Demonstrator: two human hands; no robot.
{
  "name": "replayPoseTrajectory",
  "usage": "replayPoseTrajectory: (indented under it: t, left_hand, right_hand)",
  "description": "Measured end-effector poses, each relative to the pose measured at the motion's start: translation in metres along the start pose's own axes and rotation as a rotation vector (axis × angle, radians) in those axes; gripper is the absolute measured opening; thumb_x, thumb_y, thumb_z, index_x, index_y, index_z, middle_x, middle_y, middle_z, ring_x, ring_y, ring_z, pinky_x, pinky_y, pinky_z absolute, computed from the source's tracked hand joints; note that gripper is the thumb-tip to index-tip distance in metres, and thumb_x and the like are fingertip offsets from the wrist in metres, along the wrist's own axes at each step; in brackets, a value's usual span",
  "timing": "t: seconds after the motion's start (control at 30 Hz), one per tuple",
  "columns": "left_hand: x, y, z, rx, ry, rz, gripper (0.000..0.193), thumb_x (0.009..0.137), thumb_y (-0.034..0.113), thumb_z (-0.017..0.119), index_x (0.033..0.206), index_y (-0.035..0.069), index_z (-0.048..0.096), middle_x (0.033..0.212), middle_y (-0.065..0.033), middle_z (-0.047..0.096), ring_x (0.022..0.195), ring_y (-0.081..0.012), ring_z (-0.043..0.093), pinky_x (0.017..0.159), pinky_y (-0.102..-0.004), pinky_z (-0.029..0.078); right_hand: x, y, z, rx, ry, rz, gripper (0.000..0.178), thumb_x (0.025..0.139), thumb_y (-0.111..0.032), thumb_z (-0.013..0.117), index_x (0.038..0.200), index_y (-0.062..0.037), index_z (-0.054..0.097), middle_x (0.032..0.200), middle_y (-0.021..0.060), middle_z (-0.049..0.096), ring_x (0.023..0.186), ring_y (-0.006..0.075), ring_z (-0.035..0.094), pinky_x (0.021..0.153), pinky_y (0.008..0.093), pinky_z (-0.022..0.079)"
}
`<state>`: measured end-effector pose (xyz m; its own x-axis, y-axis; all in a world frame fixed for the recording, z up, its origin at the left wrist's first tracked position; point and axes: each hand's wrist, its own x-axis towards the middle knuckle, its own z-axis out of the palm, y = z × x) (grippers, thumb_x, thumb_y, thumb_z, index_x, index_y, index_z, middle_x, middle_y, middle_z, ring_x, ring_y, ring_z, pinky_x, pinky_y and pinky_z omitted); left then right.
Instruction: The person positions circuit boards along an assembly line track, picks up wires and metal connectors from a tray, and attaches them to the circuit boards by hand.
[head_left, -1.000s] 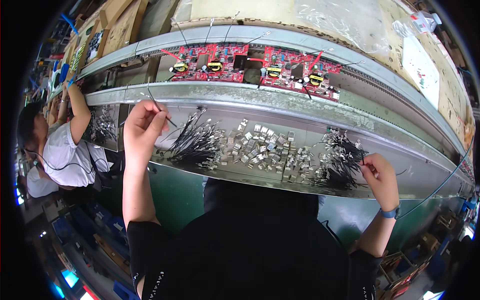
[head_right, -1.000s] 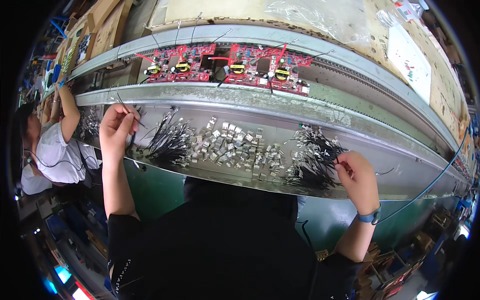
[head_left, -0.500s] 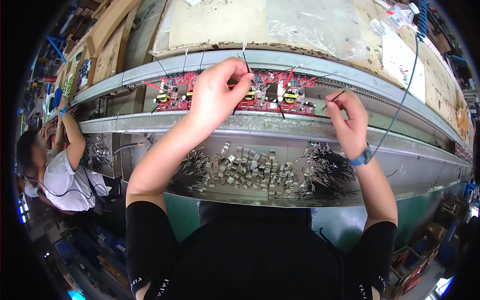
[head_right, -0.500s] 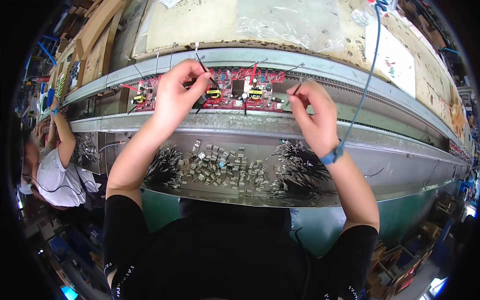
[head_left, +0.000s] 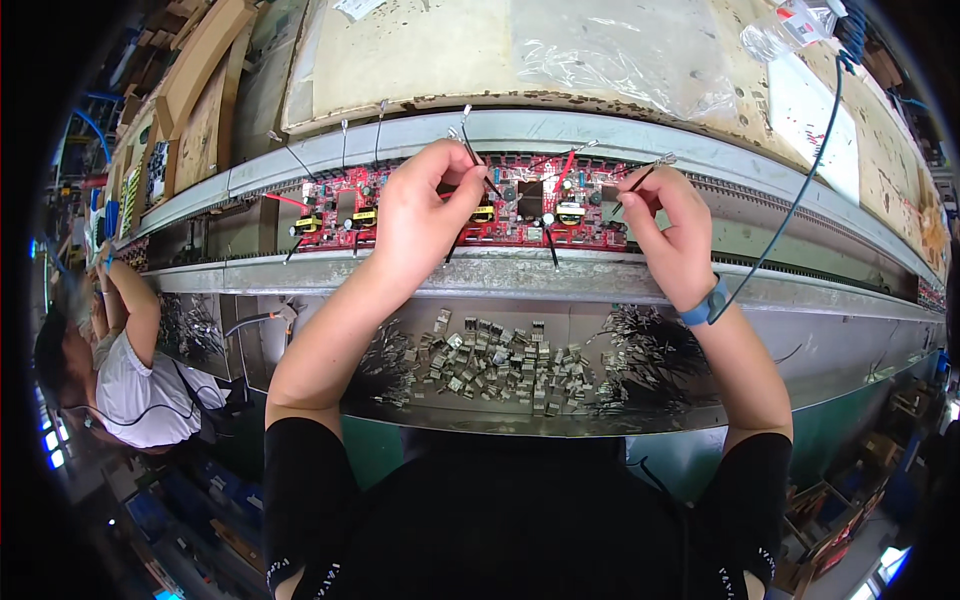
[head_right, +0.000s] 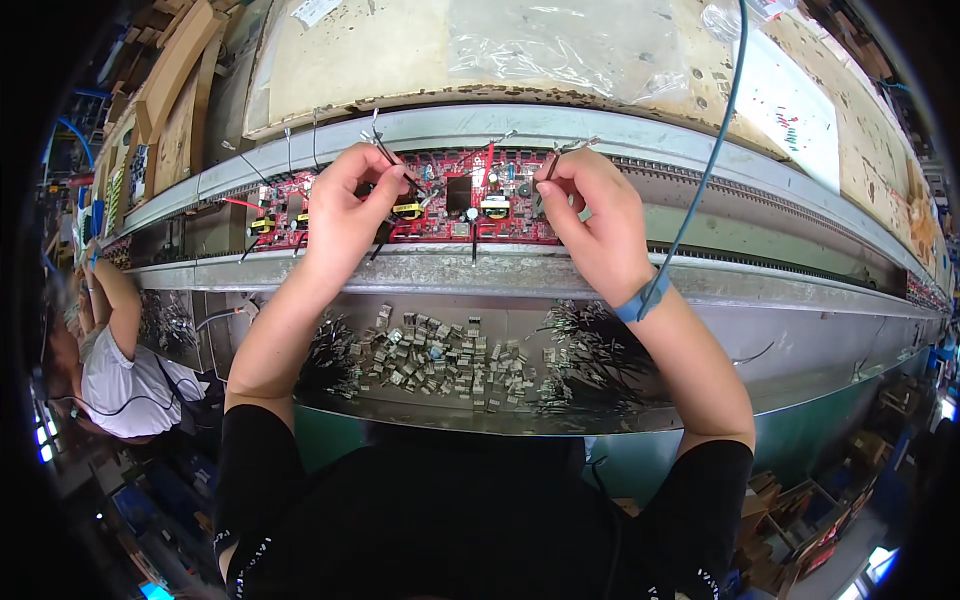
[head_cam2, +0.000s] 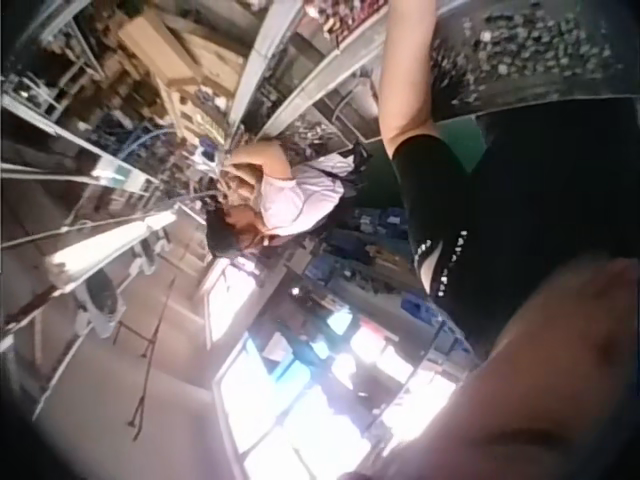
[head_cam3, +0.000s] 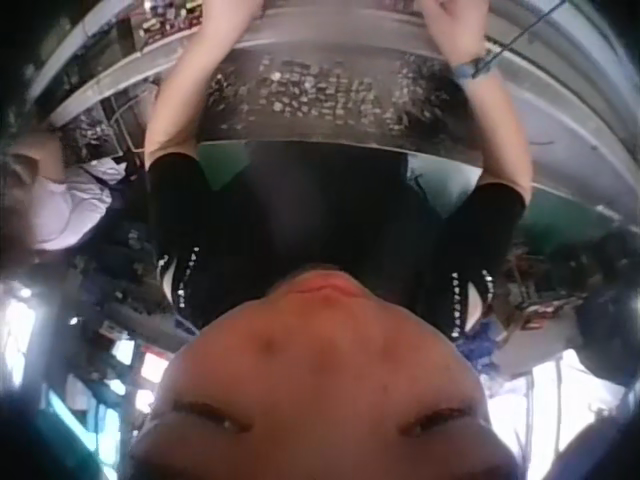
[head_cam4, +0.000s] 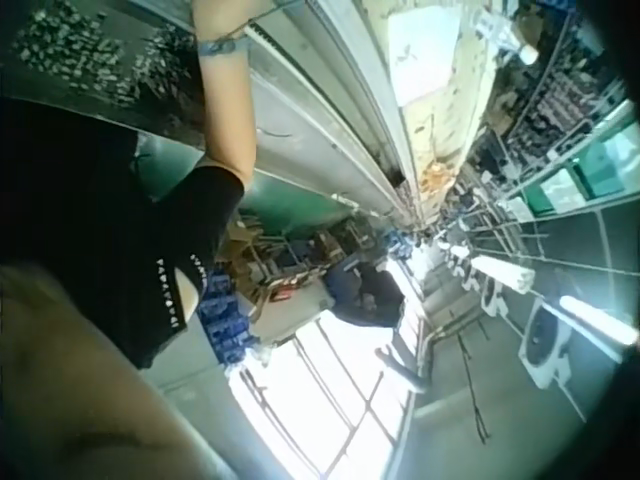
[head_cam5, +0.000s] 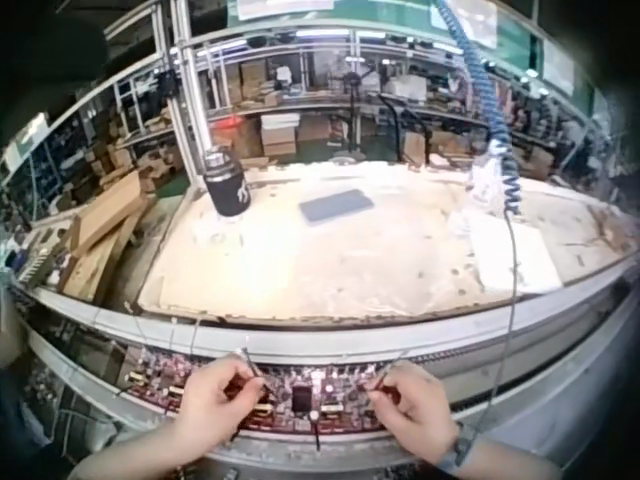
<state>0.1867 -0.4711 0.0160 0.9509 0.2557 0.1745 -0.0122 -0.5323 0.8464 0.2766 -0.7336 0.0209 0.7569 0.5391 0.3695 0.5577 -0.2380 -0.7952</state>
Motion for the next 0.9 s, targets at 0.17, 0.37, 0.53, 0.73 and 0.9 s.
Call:
replayPoseTrajectory:
  t: [0.17,0.37,0.53,0.73,0.9]
  left_hand:
    - [-0.001,-0.001,-0.002,-0.076,-0.05,-0.058,0.004,0.098,0.001,0.061,0.094,0.0,0.059,0.092,-0.0061,0.071,0.082,-0.0103,0.068,0.075,-0.0248,0.055]
    - [-0.002,-0.008,0.001,-0.095,-0.051,-0.016,0.004,0.099,0.001,0.058,0.097,-0.001,0.06,0.096,-0.0077,0.071,0.086,-0.0104,0.067,0.08,-0.0254,0.054]
    - [-0.002,-0.007,0.004,-0.117,-0.035,0.003,0.004,0.099,-0.001,0.058,0.099,-0.002,0.061,0.099,-0.0087,0.072,0.087,-0.0108,0.067,0.082,-0.0255,0.055]
    - [-0.002,-0.012,0.009,-0.171,0.032,0.032,0.005,0.094,0.003,0.066,0.091,-0.001,0.064,0.091,-0.0068,0.074,0.081,-0.011,0.07,0.076,-0.0271,0.056]
    - [-0.001,-0.012,0.01,-0.175,0.037,0.013,0.005,0.094,0.002,0.066,0.091,-0.001,0.065,0.091,-0.0067,0.074,0.081,-0.0103,0.07,0.075,-0.0268,0.056]
  right_hand:
    - [0.001,0.003,0.002,0.016,-0.02,0.018,0.006,0.092,0.002,0.065,0.097,0.001,0.062,0.095,0.0059,0.066,0.072,0.011,0.061,0.066,0.025,0.049]
    - [0.001,0.004,0.004,0.035,-0.022,0.047,0.006,0.092,-0.001,0.066,0.097,-0.0009,0.063,0.093,0.0058,0.065,0.073,0.0133,0.061,0.065,0.0266,0.048]
    - [0.0,0.005,0.004,0.06,-0.02,0.077,0.007,0.09,-0.002,0.067,0.097,-0.0028,0.063,0.09,0.0057,0.064,0.075,0.0157,0.06,0.064,0.0283,0.047]
    - [0.0,0.004,0.005,0.077,-0.022,0.079,0.008,0.09,-0.001,0.066,0.098,-0.0024,0.064,0.091,0.0064,0.064,0.076,0.0159,0.06,0.064,0.0279,0.048]
    - [0.0,0.005,0.004,0.058,-0.025,0.073,0.008,0.09,-0.001,0.066,0.098,-0.0023,0.064,0.092,0.0067,0.064,0.077,0.0163,0.061,0.064,0.028,0.049]
